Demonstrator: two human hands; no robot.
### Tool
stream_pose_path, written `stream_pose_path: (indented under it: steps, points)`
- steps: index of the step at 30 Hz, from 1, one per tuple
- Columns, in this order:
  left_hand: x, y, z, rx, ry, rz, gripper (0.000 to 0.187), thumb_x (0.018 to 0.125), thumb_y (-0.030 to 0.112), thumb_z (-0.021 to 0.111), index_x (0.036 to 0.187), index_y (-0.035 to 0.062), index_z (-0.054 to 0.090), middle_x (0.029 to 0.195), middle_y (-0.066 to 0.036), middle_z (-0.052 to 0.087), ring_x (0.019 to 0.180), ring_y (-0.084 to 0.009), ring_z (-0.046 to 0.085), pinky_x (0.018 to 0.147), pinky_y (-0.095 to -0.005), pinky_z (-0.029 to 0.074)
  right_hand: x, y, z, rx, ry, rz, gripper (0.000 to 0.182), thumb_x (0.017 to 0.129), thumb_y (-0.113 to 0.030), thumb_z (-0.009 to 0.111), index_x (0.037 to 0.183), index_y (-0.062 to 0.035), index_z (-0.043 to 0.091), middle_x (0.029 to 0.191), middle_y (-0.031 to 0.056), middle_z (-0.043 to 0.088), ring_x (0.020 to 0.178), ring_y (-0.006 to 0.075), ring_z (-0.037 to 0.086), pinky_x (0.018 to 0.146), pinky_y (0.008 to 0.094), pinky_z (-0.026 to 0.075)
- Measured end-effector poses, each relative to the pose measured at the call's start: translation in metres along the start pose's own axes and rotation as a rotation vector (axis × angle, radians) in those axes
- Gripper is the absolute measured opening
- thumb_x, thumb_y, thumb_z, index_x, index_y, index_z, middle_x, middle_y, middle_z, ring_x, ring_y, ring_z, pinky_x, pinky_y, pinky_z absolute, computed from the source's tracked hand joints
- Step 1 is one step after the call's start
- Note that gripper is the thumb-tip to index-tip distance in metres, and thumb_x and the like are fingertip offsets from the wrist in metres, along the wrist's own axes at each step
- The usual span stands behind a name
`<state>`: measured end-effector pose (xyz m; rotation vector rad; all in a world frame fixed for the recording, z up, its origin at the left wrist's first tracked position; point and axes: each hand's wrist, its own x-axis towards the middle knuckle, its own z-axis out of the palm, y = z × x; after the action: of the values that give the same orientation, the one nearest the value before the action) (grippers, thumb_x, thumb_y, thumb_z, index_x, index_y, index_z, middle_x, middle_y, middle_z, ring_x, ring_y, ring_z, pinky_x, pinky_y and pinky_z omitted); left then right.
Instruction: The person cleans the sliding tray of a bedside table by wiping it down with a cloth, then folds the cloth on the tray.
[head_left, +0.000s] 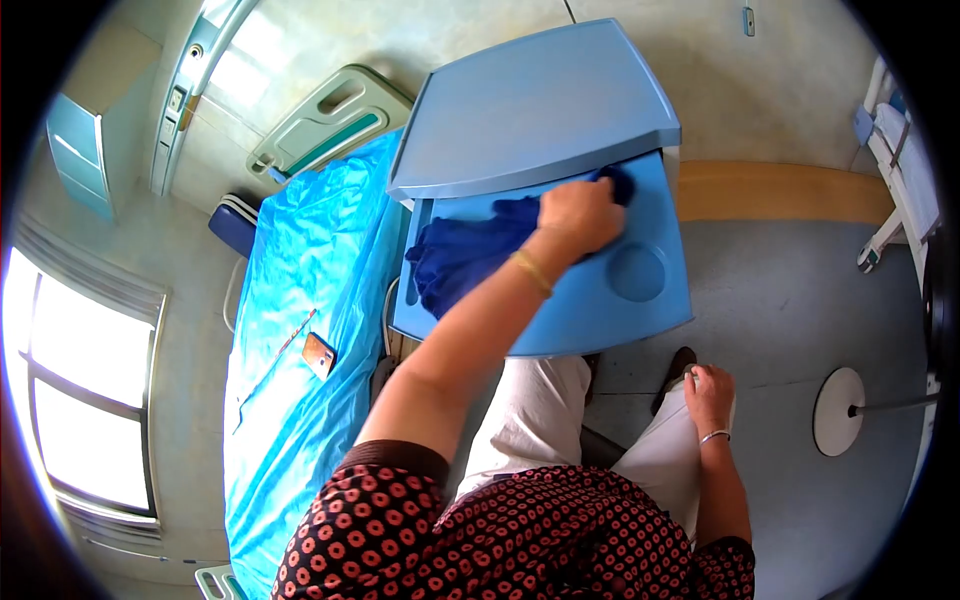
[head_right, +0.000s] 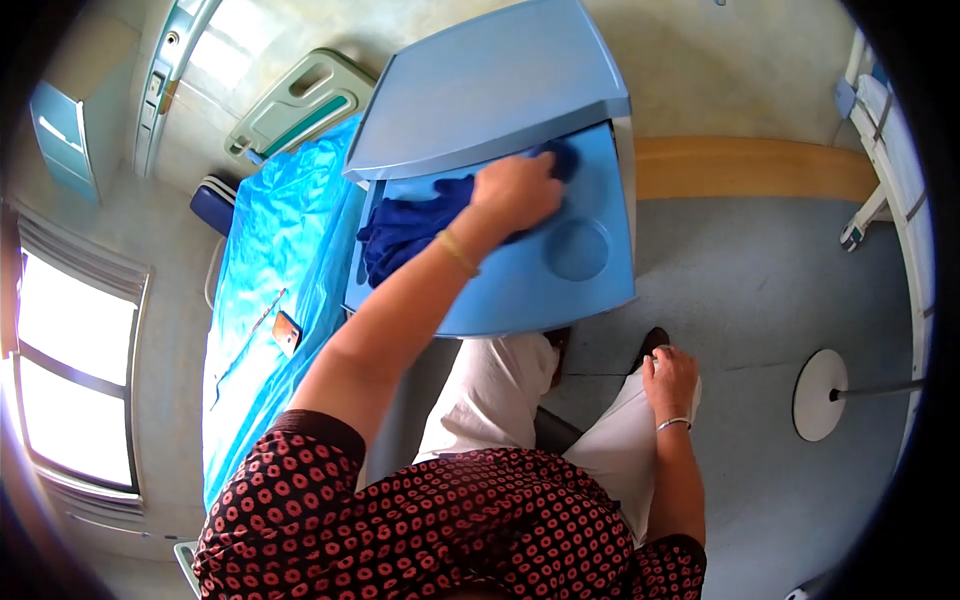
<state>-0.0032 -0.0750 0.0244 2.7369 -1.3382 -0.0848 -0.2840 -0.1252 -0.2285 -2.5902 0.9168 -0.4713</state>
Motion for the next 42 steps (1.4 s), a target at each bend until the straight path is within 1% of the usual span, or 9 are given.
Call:
stream_pose_path:
  steps: [4, 8, 20, 24, 29, 33, 35, 39, 42]
  points:
    - [0.022, 0.037, 0.02, 0.076, 0.04, 0.156, 0.026, 0.083, 0.02, 0.044, 0.096, 0.0059, 0.061, 0.087, -0.017, 0.066, 0.083, -0.0343, 0.064, 0.072, -0.0443, 0.049, -0.004, 0.004, -0.004, -0.044, -0.017, 0.036, 0.015, 0.077, -0.021, 0.062, 0.084, -0.0068, 0.065, 0.086, 0.0081, 0.064, 0.086, 0.0271, 0.058, 0.08, 0.0388, 0.042]
    - [0.017, 0.012, 0.021, 0.143, 0.145, 0.255, 0.023, 0.085, 0.017, 0.042, 0.092, 0.007, 0.062, 0.083, -0.014, 0.067, 0.078, -0.0301, 0.066, 0.068, -0.0409, 0.051, -0.011, 0.008, -0.005, 0.015, 0.045, 0.012, 0.014, 0.078, -0.018, 0.06, 0.084, -0.0059, 0.064, 0.086, 0.0083, 0.064, 0.087, 0.0274, 0.058, 0.08, 0.039, 0.043]
    - [-0.028, -0.112, 0.001, 0.289, 0.101, 0.059, 0.034, 0.089, 0.018, 0.04, 0.116, 0.012, 0.059, 0.089, -0.012, 0.067, 0.083, -0.0277, 0.065, 0.071, -0.0396, 0.05, -0.011, 0.013, -0.006, -0.105, -0.031, 0.004, 0.012, 0.08, -0.016, 0.058, 0.082, -0.0061, 0.064, 0.085, 0.0099, 0.062, 0.084, 0.0284, 0.057, 0.078, 0.04, 0.043]
    - [-0.036, -0.149, -0.004, 0.397, -0.042, -0.202, 0.036, 0.088, 0.019, 0.039, 0.118, 0.0099, 0.057, 0.093, -0.016, 0.067, 0.086, -0.0332, 0.065, 0.074, -0.0432, 0.05, -0.014, 0.012, -0.006, -0.089, 0.001, 0.015, 0.012, 0.08, -0.017, 0.058, 0.082, -0.0065, 0.064, 0.085, 0.0096, 0.062, 0.084, 0.0283, 0.057, 0.077, 0.0401, 0.043]
    - [-0.044, -0.208, -0.013, 0.274, 0.011, -0.471, 0.04, 0.091, 0.026, 0.033, 0.115, 0.0057, 0.058, 0.102, -0.019, 0.065, 0.098, -0.0351, 0.061, 0.086, -0.0448, 0.046, -0.011, 0.013, -0.003, -0.053, -0.014, 0.017, 0.012, 0.08, -0.018, 0.059, 0.082, -0.0072, 0.064, 0.085, 0.0085, 0.063, 0.084, 0.0271, 0.058, 0.077, 0.0403, 0.043]
    - [-0.041, -0.195, -0.009, 0.34, -0.011, -0.452, 0.041, 0.094, 0.026, 0.031, 0.105, 0.0052, 0.064, 0.103, -0.018, 0.065, 0.098, -0.0352, 0.061, 0.086, -0.0447, 0.046, -0.008, 0.009, -0.002, -0.045, -0.03, 0.019, 0.012, 0.079, -0.018, 0.059, 0.083, -0.0072, 0.064, 0.086, 0.0084, 0.063, 0.085, 0.027, 0.058, 0.077, 0.0403, 0.043]
    - [-0.044, -0.154, -0.017, 0.36, -0.05, -0.335, 0.03, 0.085, 0.019, 0.044, 0.098, 0.0041, 0.067, 0.097, -0.018, 0.067, 0.091, -0.0322, 0.065, 0.079, -0.0414, 0.051, -0.005, 0.008, 0.0, -0.05, -0.037, 0.024, 0.013, 0.079, -0.019, 0.06, 0.082, -0.0066, 0.064, 0.086, 0.0086, 0.063, 0.086, 0.0275, 0.058, 0.078, 0.0402, 0.043]
    - [-0.034, -0.091, -0.006, 0.155, -0.007, -0.194, 0.029, 0.085, 0.02, 0.044, 0.089, 0.0047, 0.068, 0.089, -0.019, 0.067, 0.085, -0.0322, 0.066, 0.074, -0.0407, 0.052, -0.002, 0.007, -0.001, -0.049, -0.031, -0.009, 0.014, 0.079, -0.019, 0.06, 0.081, -0.0062, 0.064, 0.084, 0.0092, 0.063, 0.085, 0.028, 0.058, 0.078, 0.0403, 0.043]
    - [-0.034, -0.041, 0.01, 0.034, -0.037, 0.059, 0.028, 0.085, 0.023, 0.043, 0.095, 0.0062, 0.063, 0.08, -0.018, 0.066, 0.076, -0.0349, 0.066, 0.069, -0.0449, 0.052, -0.002, 0.007, 0.0, -0.083, -0.051, -0.017, 0.013, 0.079, -0.019, 0.06, 0.079, -0.0062, 0.064, 0.082, 0.0097, 0.063, 0.084, 0.0282, 0.058, 0.077, 0.0406, 0.043]
